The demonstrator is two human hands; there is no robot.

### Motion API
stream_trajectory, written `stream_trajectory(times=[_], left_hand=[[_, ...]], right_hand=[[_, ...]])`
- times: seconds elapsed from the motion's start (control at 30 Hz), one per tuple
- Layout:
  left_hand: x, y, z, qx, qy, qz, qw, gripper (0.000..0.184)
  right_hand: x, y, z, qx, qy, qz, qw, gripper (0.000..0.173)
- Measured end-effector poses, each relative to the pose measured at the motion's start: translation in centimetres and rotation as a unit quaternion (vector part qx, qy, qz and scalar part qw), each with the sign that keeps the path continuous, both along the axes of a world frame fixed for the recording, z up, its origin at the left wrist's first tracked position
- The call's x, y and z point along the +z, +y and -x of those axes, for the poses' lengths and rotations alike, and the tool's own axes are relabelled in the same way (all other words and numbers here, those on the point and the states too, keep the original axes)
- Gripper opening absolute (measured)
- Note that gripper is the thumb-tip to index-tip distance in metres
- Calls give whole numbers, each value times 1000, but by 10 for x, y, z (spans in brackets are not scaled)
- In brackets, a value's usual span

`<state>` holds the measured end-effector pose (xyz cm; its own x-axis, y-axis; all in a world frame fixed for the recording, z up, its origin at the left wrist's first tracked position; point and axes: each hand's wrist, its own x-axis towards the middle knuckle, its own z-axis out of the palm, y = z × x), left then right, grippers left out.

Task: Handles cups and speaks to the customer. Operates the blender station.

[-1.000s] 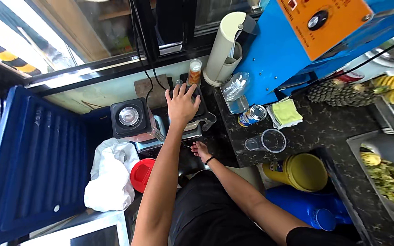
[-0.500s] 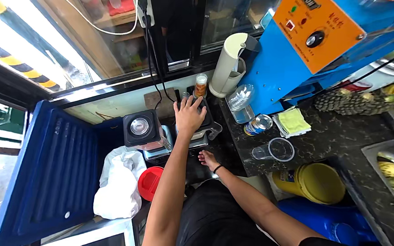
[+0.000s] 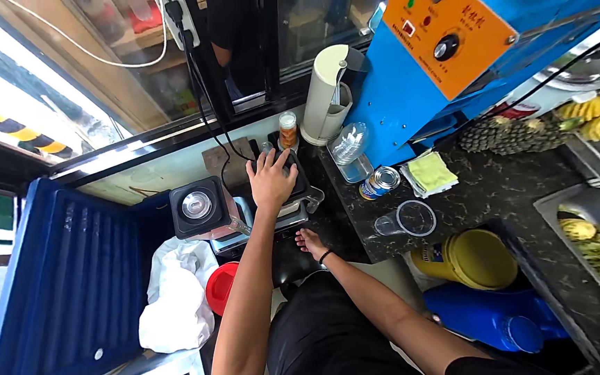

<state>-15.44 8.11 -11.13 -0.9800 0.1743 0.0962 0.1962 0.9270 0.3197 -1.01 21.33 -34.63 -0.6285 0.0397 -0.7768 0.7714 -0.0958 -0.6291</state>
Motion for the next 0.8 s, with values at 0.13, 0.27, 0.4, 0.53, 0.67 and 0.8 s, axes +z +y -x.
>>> stream_trajectory(times=[0.13,0.27,0.4,0.53,0.67,0.8], left_hand=[[2,0,0,-1,-8,2,1000,49],[2,1,1,0,-22,3,1000,49],[3,-4,-1,-5,14,-50,999,56],[11,-12,-11,-42,62,-91,993,47],[11,-17,-10,-103,38,-65,992,35],[27,-16,-15,-91,-7,-83,992,35]], right_hand=[[1,0,0,-4,3,2,1000,44],[4,-1,-2,0,9,5,1000,44],[-2,0,-2,-7,4,9,1000,44],[-6,1,0,-13,2,18,1000,44],[-5,0,0,-19,-2,20,1000,43],[2,0,1,-12,-2,20,1000,45]])
